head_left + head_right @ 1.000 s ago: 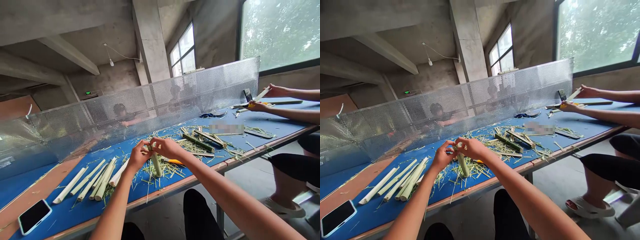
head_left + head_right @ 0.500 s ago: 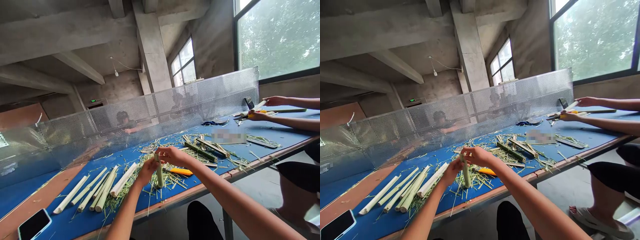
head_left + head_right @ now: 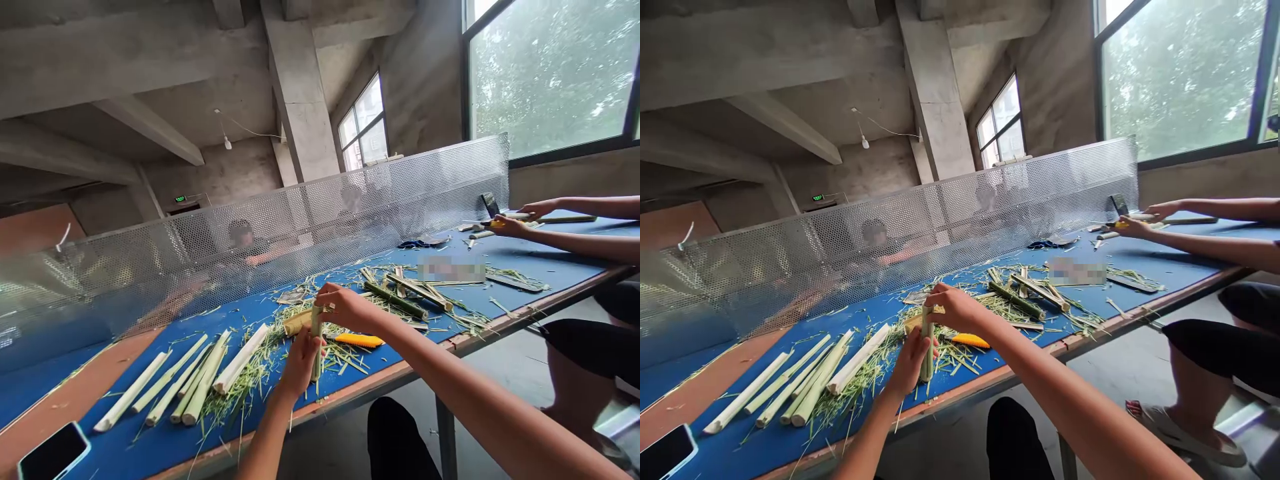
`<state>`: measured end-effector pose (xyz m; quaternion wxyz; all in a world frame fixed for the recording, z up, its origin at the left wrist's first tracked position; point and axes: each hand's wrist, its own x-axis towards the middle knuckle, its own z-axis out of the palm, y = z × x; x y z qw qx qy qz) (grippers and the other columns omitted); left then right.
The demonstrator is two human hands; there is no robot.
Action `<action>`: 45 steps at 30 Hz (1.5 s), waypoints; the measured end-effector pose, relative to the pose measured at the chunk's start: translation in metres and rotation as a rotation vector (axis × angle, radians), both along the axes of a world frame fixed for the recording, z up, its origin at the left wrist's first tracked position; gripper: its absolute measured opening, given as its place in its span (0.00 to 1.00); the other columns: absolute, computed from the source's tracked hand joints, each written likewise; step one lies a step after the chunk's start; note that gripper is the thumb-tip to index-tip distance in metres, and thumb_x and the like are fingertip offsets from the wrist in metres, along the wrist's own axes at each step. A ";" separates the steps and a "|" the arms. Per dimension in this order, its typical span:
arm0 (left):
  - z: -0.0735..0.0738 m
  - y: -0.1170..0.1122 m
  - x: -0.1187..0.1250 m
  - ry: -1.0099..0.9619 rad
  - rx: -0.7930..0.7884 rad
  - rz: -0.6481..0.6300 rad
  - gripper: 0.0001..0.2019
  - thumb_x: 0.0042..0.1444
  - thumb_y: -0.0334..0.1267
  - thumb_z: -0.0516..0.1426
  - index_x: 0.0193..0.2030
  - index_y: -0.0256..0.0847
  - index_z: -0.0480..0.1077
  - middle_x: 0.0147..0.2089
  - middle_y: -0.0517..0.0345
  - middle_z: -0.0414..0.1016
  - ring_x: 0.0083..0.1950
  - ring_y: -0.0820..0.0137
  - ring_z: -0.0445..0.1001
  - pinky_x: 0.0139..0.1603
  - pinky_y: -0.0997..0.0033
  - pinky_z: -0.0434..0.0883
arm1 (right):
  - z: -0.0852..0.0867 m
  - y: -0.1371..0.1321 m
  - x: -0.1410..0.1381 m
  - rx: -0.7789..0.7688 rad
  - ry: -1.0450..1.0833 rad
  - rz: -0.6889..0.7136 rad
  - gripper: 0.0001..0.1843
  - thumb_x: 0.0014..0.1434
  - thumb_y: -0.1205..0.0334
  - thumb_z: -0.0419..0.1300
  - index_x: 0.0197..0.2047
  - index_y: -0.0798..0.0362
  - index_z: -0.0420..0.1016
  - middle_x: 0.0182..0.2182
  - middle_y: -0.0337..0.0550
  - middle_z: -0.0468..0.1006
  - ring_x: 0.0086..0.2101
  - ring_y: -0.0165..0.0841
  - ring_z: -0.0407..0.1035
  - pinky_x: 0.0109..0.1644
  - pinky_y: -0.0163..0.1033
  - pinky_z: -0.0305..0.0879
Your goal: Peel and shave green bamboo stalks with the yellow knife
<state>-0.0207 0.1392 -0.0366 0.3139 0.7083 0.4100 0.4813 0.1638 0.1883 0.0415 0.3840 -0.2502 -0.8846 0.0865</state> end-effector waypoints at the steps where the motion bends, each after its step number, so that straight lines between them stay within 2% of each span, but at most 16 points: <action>1: -0.004 0.001 0.001 -0.002 0.007 0.005 0.16 0.62 0.54 0.49 0.43 0.43 0.65 0.36 0.58 0.70 0.33 0.70 0.71 0.38 0.67 0.70 | -0.001 0.000 0.000 0.004 0.003 -0.009 0.08 0.56 0.65 0.64 0.40 0.52 0.78 0.40 0.44 0.72 0.35 0.29 0.67 0.41 0.36 0.64; 4: -0.012 0.005 0.005 -0.017 0.064 0.085 0.16 0.61 0.54 0.50 0.38 0.43 0.64 0.33 0.59 0.69 0.31 0.70 0.71 0.37 0.67 0.70 | 0.000 -0.006 -0.001 0.052 -0.004 -0.051 0.09 0.56 0.64 0.63 0.42 0.52 0.77 0.41 0.45 0.72 0.39 0.32 0.68 0.44 0.38 0.65; 7: -0.016 0.008 0.011 -0.076 0.101 0.173 0.16 0.60 0.55 0.50 0.39 0.43 0.64 0.33 0.58 0.71 0.31 0.68 0.72 0.38 0.65 0.71 | 0.001 -0.013 -0.003 0.086 0.005 -0.083 0.13 0.59 0.64 0.61 0.48 0.49 0.75 0.43 0.46 0.71 0.42 0.34 0.68 0.47 0.40 0.65; 11: -0.016 0.004 0.012 -0.126 0.116 0.179 0.17 0.60 0.56 0.50 0.43 0.45 0.66 0.43 0.51 0.74 0.42 0.62 0.75 0.45 0.61 0.72 | -0.003 -0.015 -0.007 0.082 0.050 -0.046 0.12 0.61 0.65 0.58 0.49 0.48 0.74 0.42 0.45 0.72 0.40 0.32 0.68 0.46 0.40 0.65; 15: 0.007 -0.008 0.006 -0.106 0.267 0.188 0.22 0.61 0.51 0.52 0.60 0.49 0.59 0.58 0.47 0.67 0.56 0.60 0.70 0.51 0.59 0.71 | -0.006 -0.012 -0.019 0.014 0.106 0.018 0.09 0.62 0.65 0.57 0.45 0.51 0.75 0.40 0.43 0.72 0.36 0.29 0.68 0.43 0.37 0.65; 17: 0.025 -0.013 0.002 -0.040 0.403 0.253 0.20 0.61 0.47 0.53 0.60 0.50 0.60 0.61 0.48 0.65 0.59 0.61 0.68 0.52 0.60 0.71 | -0.007 -0.014 -0.025 0.016 0.095 0.061 0.09 0.63 0.64 0.56 0.45 0.51 0.74 0.40 0.43 0.72 0.37 0.29 0.68 0.43 0.37 0.65; 19: 0.043 -0.016 -0.004 0.059 0.478 0.297 0.13 0.61 0.44 0.54 0.52 0.48 0.67 0.58 0.50 0.67 0.58 0.62 0.69 0.50 0.62 0.72 | -0.009 -0.017 -0.030 0.039 0.072 0.064 0.09 0.63 0.63 0.56 0.46 0.52 0.72 0.40 0.45 0.73 0.38 0.31 0.69 0.43 0.39 0.65; 22: 0.060 -0.018 -0.011 0.141 0.465 0.267 0.07 0.60 0.41 0.55 0.42 0.44 0.70 0.53 0.51 0.72 0.53 0.64 0.73 0.43 0.67 0.74 | -0.019 -0.022 -0.029 -0.003 0.093 0.049 0.17 0.62 0.63 0.56 0.54 0.51 0.66 0.41 0.45 0.75 0.39 0.32 0.69 0.43 0.39 0.66; 25: 0.064 -0.019 -0.012 0.180 0.418 0.203 0.08 0.58 0.39 0.57 0.44 0.44 0.70 0.53 0.51 0.73 0.46 0.67 0.76 0.39 0.67 0.76 | -0.037 -0.021 -0.016 -0.069 0.127 0.057 0.26 0.62 0.61 0.55 0.63 0.48 0.58 0.42 0.44 0.76 0.39 0.32 0.70 0.43 0.39 0.66; 28: 0.065 -0.020 -0.008 0.229 0.433 0.211 0.12 0.55 0.37 0.59 0.47 0.46 0.70 0.50 0.54 0.74 0.39 0.70 0.76 0.39 0.68 0.76 | -0.057 -0.013 0.003 -0.101 0.138 -0.106 0.31 0.63 0.59 0.53 0.67 0.51 0.50 0.42 0.48 0.76 0.38 0.34 0.71 0.43 0.41 0.66; 30: 0.067 -0.021 -0.007 0.261 0.466 0.239 0.10 0.55 0.36 0.58 0.46 0.46 0.71 0.48 0.55 0.74 0.38 0.71 0.75 0.38 0.69 0.76 | -0.072 -0.008 0.015 -0.094 0.027 -0.283 0.27 0.63 0.56 0.54 0.63 0.54 0.59 0.44 0.52 0.76 0.41 0.39 0.70 0.45 0.44 0.65; 33: 0.069 -0.021 -0.010 0.264 0.487 0.268 0.07 0.56 0.35 0.57 0.42 0.44 0.70 0.47 0.55 0.73 0.37 0.73 0.74 0.37 0.71 0.76 | -0.092 -0.001 0.026 -0.069 -0.275 -0.460 0.18 0.59 0.54 0.58 0.47 0.56 0.75 0.42 0.58 0.76 0.45 0.48 0.69 0.46 0.48 0.63; 36: 0.070 -0.021 -0.015 0.222 0.464 0.296 0.06 0.54 0.35 0.57 0.40 0.43 0.70 0.50 0.53 0.72 0.39 0.72 0.74 0.34 0.72 0.75 | -0.108 0.004 0.028 -0.079 -0.408 -0.505 0.15 0.58 0.55 0.59 0.42 0.56 0.77 0.39 0.59 0.76 0.43 0.49 0.70 0.46 0.47 0.62; 39: 0.068 -0.018 -0.018 0.165 0.364 0.282 0.06 0.53 0.37 0.58 0.38 0.42 0.67 0.54 0.52 0.71 0.40 0.71 0.75 0.31 0.74 0.74 | -0.110 0.007 0.026 -0.062 -0.355 -0.532 0.14 0.61 0.57 0.54 0.44 0.56 0.74 0.40 0.57 0.77 0.42 0.46 0.71 0.44 0.44 0.61; 42: 0.065 -0.015 -0.017 0.088 0.246 0.240 0.12 0.52 0.40 0.60 0.41 0.44 0.64 0.47 0.54 0.76 0.37 0.71 0.76 0.34 0.72 0.74 | -0.103 0.006 0.027 -0.132 -0.228 -0.553 0.17 0.63 0.58 0.48 0.51 0.56 0.67 0.39 0.55 0.77 0.36 0.41 0.72 0.36 0.40 0.61; 45: 0.060 -0.011 -0.013 -0.009 0.222 0.280 0.21 0.49 0.41 0.63 0.49 0.45 0.62 0.42 0.56 0.77 0.35 0.71 0.75 0.34 0.71 0.73 | -0.094 0.005 0.030 -0.256 -0.108 -0.528 0.19 0.59 0.58 0.50 0.53 0.55 0.61 0.35 0.51 0.77 0.28 0.37 0.69 0.29 0.38 0.57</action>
